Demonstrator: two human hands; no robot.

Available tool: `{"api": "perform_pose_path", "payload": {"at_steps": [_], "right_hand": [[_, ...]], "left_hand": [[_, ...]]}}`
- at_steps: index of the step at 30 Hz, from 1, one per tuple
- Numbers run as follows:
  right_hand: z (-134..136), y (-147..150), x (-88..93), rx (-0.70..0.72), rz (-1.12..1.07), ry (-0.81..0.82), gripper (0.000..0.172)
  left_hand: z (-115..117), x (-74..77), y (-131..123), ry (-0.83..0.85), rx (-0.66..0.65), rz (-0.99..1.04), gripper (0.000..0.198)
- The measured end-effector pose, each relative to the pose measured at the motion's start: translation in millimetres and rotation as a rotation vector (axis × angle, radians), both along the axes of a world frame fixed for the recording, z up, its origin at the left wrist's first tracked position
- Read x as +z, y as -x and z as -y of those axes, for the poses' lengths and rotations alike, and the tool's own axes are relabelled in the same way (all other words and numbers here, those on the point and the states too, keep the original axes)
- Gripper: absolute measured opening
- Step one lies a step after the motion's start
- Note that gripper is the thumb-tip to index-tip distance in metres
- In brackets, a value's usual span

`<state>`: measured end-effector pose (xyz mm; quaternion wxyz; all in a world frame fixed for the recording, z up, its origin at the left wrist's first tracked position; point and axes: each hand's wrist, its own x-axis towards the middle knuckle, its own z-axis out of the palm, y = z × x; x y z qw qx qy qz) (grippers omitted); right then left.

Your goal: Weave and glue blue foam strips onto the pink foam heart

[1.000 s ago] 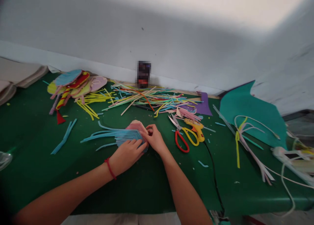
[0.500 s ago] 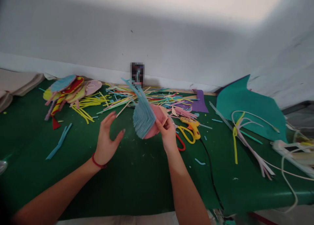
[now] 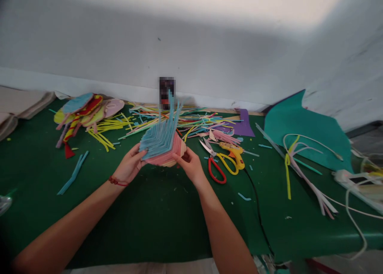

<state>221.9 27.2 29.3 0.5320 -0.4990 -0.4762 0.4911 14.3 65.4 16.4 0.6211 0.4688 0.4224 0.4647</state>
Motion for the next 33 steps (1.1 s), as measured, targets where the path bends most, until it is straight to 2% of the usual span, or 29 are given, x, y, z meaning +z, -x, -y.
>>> {"api": "perform_pose_path", "payload": {"at_steps": [2, 4, 6, 10, 12, 14, 17, 22, 25, 27, 28, 30, 33], "right_hand": [[-0.3, -3.5, -0.8, 0.036, 0.008, 0.015, 0.042], [1.3, -6.8, 0.1, 0.136, 0.042, 0.059, 0.043], [5.2, -11.2, 3.5, 0.367, 0.123, 0.148, 0.043], [16.8, -23.7, 17.7, 0.972, 0.303, 0.35, 0.041], [22.1, -28.6, 25.8, 1.14, 0.341, 0.391, 0.04], [25.6, -30.4, 32.2, 1.196, 0.342, 0.388, 0.037], [26.2, -27.2, 35.1, 1.073, 0.31, 0.343, 0.032], [19.4, -18.9, 25.7, 0.578, 0.266, 0.179, 0.033], [11.6, -25.9, 26.4, 0.291, 0.367, 0.058, 0.032], [1.8, -39.1, 32.4, 0.162, 0.561, -0.023, 0.032], [-5.3, -48.0, 36.2, 0.11, 0.714, -0.069, 0.032], [-24.2, -68.2, 42.9, 0.075, 1.169, -0.175, 0.033], [-60.5, -97.2, 44.2, 0.046, 1.373, -0.192, 0.028]], "left_hand": [[-5.6, 1.3, 5.4, -0.011, 0.032, 0.002, 0.057], [-9.4, 0.7, 9.4, -0.027, 0.031, -0.017, 0.058], [-12.0, -1.8, 11.6, -0.047, -0.006, -0.06, 0.058], [-18.1, -12.4, 13.1, -0.125, -0.106, -0.228, 0.054], [-21.6, -19.1, 13.6, -0.198, -0.13, -0.337, 0.048], [-24.0, -25.2, 14.4, -0.271, -0.136, -0.448, 0.042], [-25.1, -30.8, 15.3, -0.372, -0.124, -0.595, 0.04], [-19.0, -26.8, 11.5, -0.556, -0.056, -0.786, 0.042], [-5.1, -19.0, 3.0, -0.66, -0.102, -0.867, 0.049], [8.0, -15.1, -4.3, -0.737, -0.205, -0.922, 0.052], [14.6, -14.1, -7.9, -0.825, -0.3, -1.018, 0.053], [25.7, -14.7, -13.9, -0.918, -0.425, -1.16, 0.055], [34.2, -19.7, -19.0, -0.932, -0.548, -1.266, 0.06]]}}
